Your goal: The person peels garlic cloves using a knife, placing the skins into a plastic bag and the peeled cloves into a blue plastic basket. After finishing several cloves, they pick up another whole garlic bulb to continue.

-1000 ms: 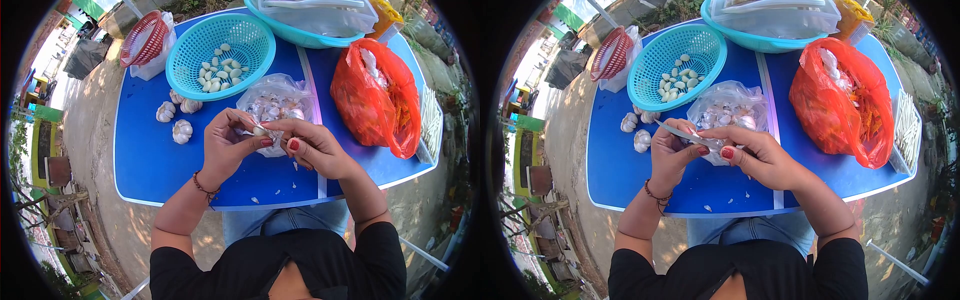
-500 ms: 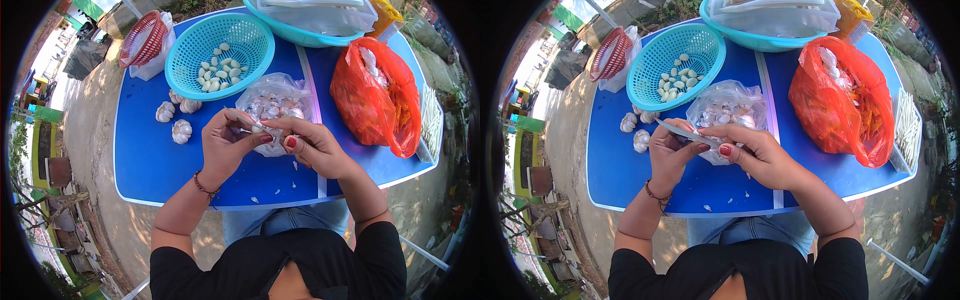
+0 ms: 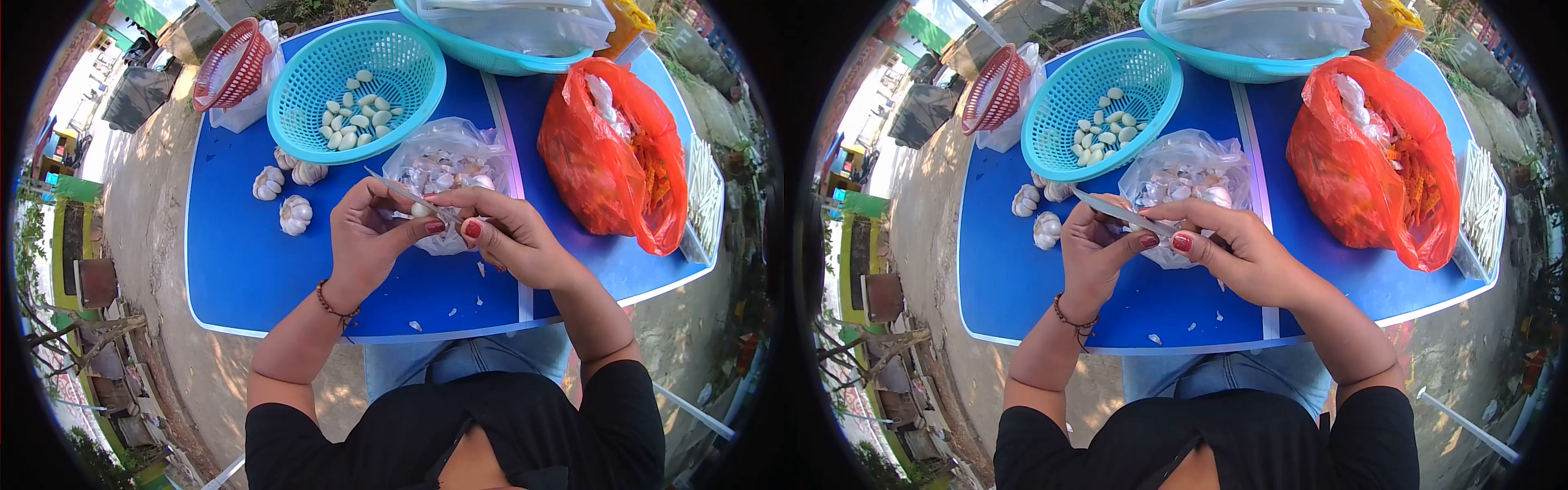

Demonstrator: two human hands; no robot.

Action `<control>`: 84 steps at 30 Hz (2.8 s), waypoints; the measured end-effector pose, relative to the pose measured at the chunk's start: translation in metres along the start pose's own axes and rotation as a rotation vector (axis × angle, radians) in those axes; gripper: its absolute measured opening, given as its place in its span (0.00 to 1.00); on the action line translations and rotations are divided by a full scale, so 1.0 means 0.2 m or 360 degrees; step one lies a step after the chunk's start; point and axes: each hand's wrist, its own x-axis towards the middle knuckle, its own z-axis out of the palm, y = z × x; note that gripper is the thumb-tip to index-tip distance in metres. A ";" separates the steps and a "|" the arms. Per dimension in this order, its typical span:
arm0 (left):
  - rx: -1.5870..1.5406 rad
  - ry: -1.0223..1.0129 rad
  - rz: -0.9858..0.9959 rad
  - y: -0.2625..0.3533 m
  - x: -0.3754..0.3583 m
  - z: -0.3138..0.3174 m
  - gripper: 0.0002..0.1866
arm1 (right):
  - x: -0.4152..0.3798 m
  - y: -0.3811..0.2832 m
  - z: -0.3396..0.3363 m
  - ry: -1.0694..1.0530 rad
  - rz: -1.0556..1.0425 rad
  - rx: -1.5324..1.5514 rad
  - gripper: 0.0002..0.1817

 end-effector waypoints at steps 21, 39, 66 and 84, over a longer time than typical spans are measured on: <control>0.0008 -0.0012 0.0022 -0.01 0.01 -0.01 0.17 | 0.00 0.03 0.01 0.0003 -0.0044 0.0077 0.22; -0.0442 -0.0139 -0.0290 -0.02 0.02 -0.03 0.16 | 0.00 0.05 0.00 0.0096 0.0092 0.0322 0.20; -0.0621 -0.0232 -0.0415 0.00 0.02 -0.03 0.16 | 0.00 0.05 0.00 0.0199 -0.0041 0.0392 0.22; -0.0523 -0.0092 -0.0348 -0.01 0.02 -0.03 0.14 | 0.00 -0.01 0.00 0.0035 0.0133 0.0067 0.24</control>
